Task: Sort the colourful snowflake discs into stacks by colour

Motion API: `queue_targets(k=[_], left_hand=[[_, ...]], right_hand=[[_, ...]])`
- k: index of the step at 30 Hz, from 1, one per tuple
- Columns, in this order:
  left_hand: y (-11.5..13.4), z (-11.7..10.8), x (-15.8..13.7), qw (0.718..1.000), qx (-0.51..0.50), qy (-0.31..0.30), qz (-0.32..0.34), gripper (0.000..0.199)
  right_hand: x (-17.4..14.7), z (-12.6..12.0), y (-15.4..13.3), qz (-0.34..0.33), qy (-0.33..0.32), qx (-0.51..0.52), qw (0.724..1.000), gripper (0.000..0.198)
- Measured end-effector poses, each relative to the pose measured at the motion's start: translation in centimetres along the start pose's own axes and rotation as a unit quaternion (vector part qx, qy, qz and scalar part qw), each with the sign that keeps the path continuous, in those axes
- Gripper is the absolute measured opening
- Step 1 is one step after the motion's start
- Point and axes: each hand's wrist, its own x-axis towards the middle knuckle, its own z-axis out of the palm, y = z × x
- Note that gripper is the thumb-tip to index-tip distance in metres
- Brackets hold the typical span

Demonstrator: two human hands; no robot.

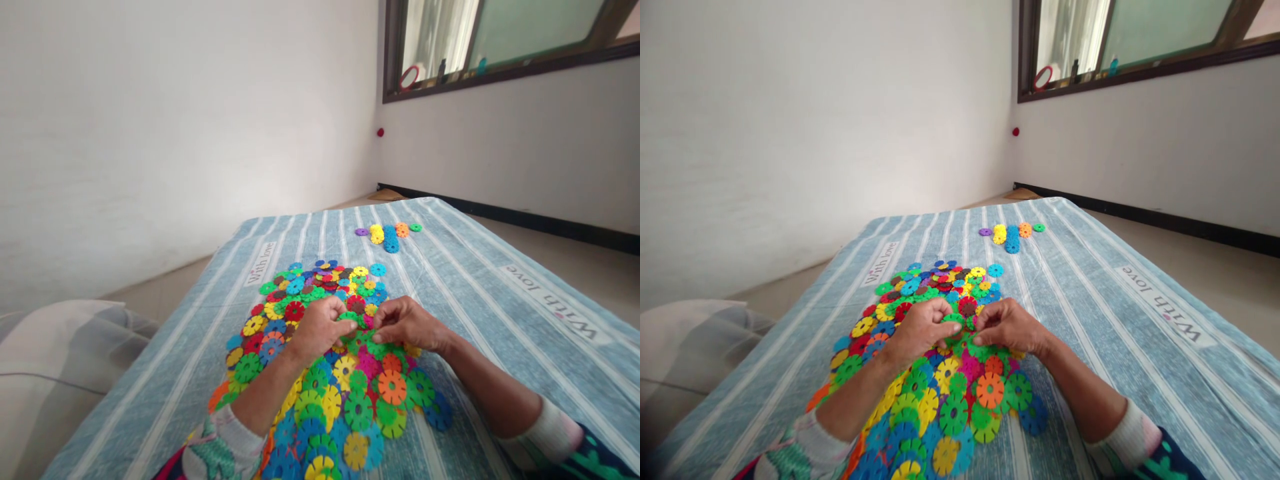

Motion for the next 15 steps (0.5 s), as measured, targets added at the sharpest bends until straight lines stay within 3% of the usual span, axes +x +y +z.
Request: queue_targets(k=[6, 9, 15], left_hand=[[0.2, 0.8, -0.5, 0.999, -0.033, -0.024, -0.019, 0.021], [0.0, 1.1, -0.6, 1.0, 0.003, -0.019, -0.007, 0.018], [0.0, 1.2, -0.6, 0.979, 0.165, 0.023, 0.12, 0.01]], right_hand=[[0.2, 0.9, -0.3, -0.019, 0.075, 0.074, 0.994, 0.028], [0.5, 1.1, 0.0, -0.036, 0.092, 0.094, 0.991, 0.028], [0.7, 1.0, 0.4, -0.025, 0.085, 0.115, 0.989, 0.03]])
